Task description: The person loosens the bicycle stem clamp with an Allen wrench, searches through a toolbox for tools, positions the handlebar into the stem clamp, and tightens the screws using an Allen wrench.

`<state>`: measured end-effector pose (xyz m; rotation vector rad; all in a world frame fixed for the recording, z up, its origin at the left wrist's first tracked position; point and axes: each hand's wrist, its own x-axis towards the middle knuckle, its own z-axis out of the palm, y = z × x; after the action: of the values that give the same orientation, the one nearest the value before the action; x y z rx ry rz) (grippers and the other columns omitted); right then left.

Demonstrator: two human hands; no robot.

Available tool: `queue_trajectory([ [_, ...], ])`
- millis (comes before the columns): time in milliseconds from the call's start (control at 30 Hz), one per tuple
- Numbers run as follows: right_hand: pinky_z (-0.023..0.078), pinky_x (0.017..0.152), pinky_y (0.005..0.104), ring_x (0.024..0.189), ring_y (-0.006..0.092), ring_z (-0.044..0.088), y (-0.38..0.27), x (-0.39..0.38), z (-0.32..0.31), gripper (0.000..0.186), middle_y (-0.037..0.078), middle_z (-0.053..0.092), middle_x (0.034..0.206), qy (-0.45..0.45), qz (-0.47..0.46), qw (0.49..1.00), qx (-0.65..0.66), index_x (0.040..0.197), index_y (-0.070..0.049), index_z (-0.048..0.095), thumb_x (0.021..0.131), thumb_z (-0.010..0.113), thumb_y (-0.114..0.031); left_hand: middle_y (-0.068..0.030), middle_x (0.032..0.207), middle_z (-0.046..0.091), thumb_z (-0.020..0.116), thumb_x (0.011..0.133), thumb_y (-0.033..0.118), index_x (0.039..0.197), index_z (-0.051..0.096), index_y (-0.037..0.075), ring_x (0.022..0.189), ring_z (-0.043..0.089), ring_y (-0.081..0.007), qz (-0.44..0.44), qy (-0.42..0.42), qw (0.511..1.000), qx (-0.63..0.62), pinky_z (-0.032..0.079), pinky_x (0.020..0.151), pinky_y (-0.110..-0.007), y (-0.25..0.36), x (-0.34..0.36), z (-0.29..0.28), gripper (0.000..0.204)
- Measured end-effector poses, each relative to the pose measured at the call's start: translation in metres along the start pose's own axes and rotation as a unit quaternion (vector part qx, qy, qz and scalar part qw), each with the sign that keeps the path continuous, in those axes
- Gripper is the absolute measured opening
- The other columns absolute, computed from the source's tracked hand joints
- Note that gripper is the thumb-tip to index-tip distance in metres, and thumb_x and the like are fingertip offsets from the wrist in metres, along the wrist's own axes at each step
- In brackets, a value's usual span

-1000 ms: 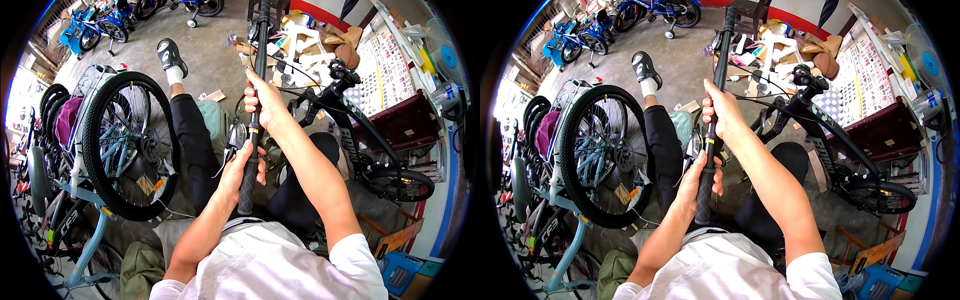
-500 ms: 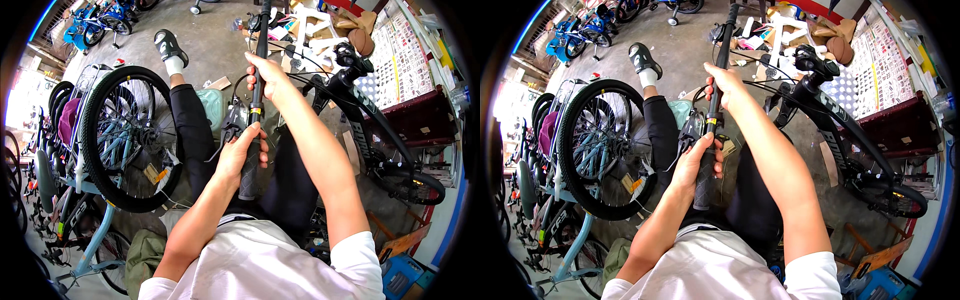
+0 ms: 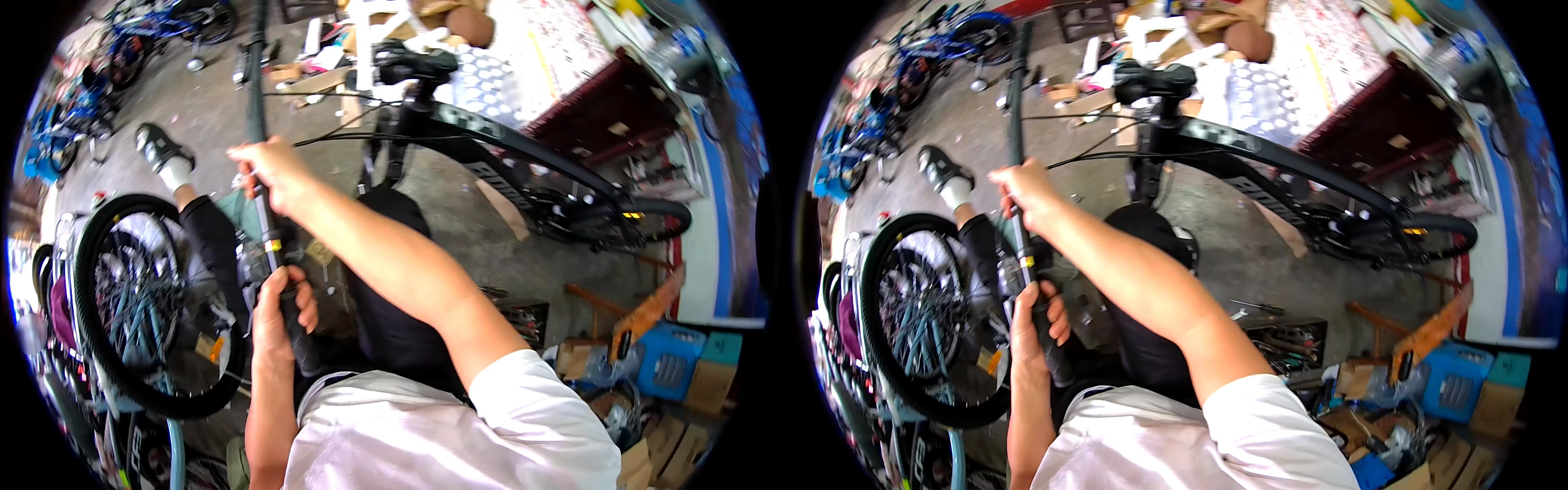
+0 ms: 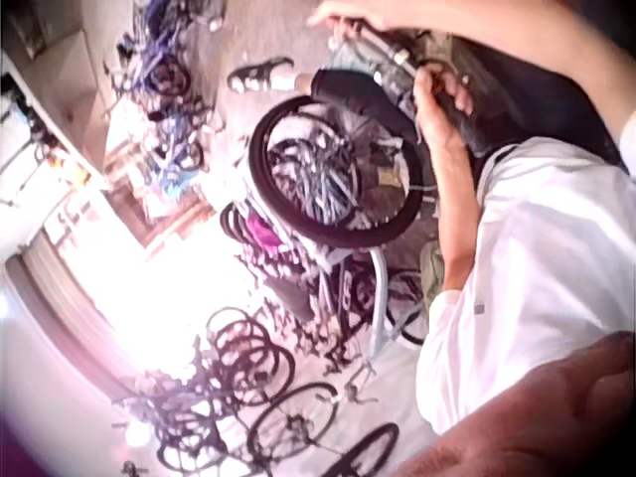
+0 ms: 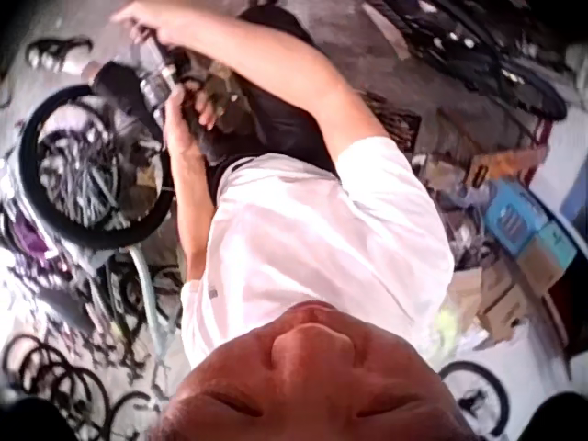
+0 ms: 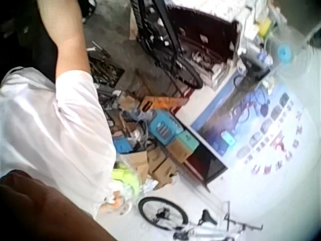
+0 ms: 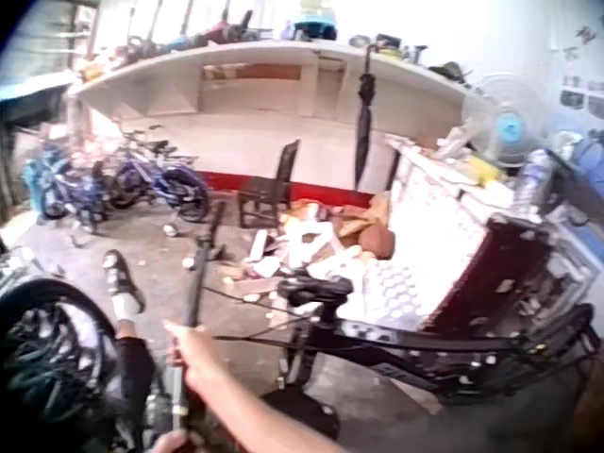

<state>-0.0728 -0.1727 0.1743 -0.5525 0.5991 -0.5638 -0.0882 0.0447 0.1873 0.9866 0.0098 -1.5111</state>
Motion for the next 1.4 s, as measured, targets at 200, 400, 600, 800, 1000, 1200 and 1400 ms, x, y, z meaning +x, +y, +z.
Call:
queue_trajectory([
  [200,0.039,0.041,0.0299,0.044,0.0114,0.048,-0.001,-0.03,0.017,0.018,0.0,0.052,0.062,0.013,0.017,0.999,-0.025,0.086,-0.01,0.058,0.09,0.073,-0.017,-0.0043,0.066,0.051,0.057,0.102,0.041,0.102,0.056,0.008,0.047,0.048,-0.0153,0.015,0.009,1.0,0.023,0.041,0.043,-0.03,-0.008,-0.02,-0.007,0.034],
  [400,0.044,0.037,0.0322,0.044,0.0142,0.053,-0.027,-0.021,0.009,0.021,0.004,0.055,0.065,0.006,-0.055,0.998,-0.024,0.084,-0.007,0.057,0.091,0.072,-0.02,-0.0052,0.071,0.059,0.063,0.098,0.03,0.096,0.061,0.005,0.049,0.052,-0.0126,0.013,0.023,0.998,0.058,0.042,0.044,-0.026,0.014,-0.008,0.017,0.025],
  [600,0.042,0.058,0.0243,0.063,0.0079,0.057,-0.058,-0.087,-0.042,0.034,-0.001,0.063,0.067,0.094,-0.335,0.778,-0.522,0.088,-0.003,0.072,0.094,0.07,-0.036,-0.0034,0.068,0.058,0.066,0.095,0.029,0.095,0.063,0.004,0.048,0.053,-0.0128,0.035,0.026,0.998,0.046,0.042,0.043,-0.027,0.013,-0.028,0.003,0.025],
  [800,0.043,0.081,0.028,0.091,0.009,0.058,-0.023,-0.097,-0.214,0.035,0.0,0.065,0.095,0.395,-0.312,0.811,-0.298,0.103,-0.006,0.068,0.092,0.074,-0.038,-0.0054,0.069,0.056,0.064,0.097,0.032,0.096,0.061,0.004,0.047,0.051,-0.0131,0.032,0.009,0.992,0.119,0.041,0.043,-0.028,0.025,-0.02,0.004,0.029],
  [1000,0.047,0.069,0.0292,0.068,0.0145,0.061,-0.054,-0.056,-0.204,0.023,0.003,0.065,0.076,0.211,-0.092,0.952,-0.2,0.091,-0.007,0.068,0.087,0.077,-0.028,-0.0051,0.066,0.059,0.066,0.095,0.025,0.09,0.063,0.002,0.046,0.053,-0.0128,0.022,0.03,0.996,0.085,0.041,0.042,-0.026,0.032,-0.027,0.001,0.023],
  [1200,0.042,0.049,0.0283,0.049,0.013,0.052,-0.018,-0.028,-0.196,0.013,0.001,0.056,0.061,0.208,-0.242,0.947,-0.04,0.077,-0.007,0.062,0.083,0.074,-0.007,-0.0057,0.067,0.057,0.066,0.095,0.029,0.093,0.062,0.003,0.046,0.052,-0.0131,0.024,0.05,0.992,0.113,0.041,0.041,-0.027,0.032,-0.025,0.0,0.027],
  [1400,0.043,0.05,0.0292,0.048,0.0154,0.052,-0.003,-0.021,-0.169,0.014,0.004,0.057,0.062,0.238,-0.293,0.926,0.006,0.077,-0.006,0.058,0.084,0.071,-0.003,-0.0053,0.066,0.058,0.066,0.094,0.027,0.093,0.063,0.003,0.045,0.052,-0.013,0.033,0.049,0.995,0.083,0.04,0.041,-0.027,0.042,-0.026,-0.007,0.025],
])
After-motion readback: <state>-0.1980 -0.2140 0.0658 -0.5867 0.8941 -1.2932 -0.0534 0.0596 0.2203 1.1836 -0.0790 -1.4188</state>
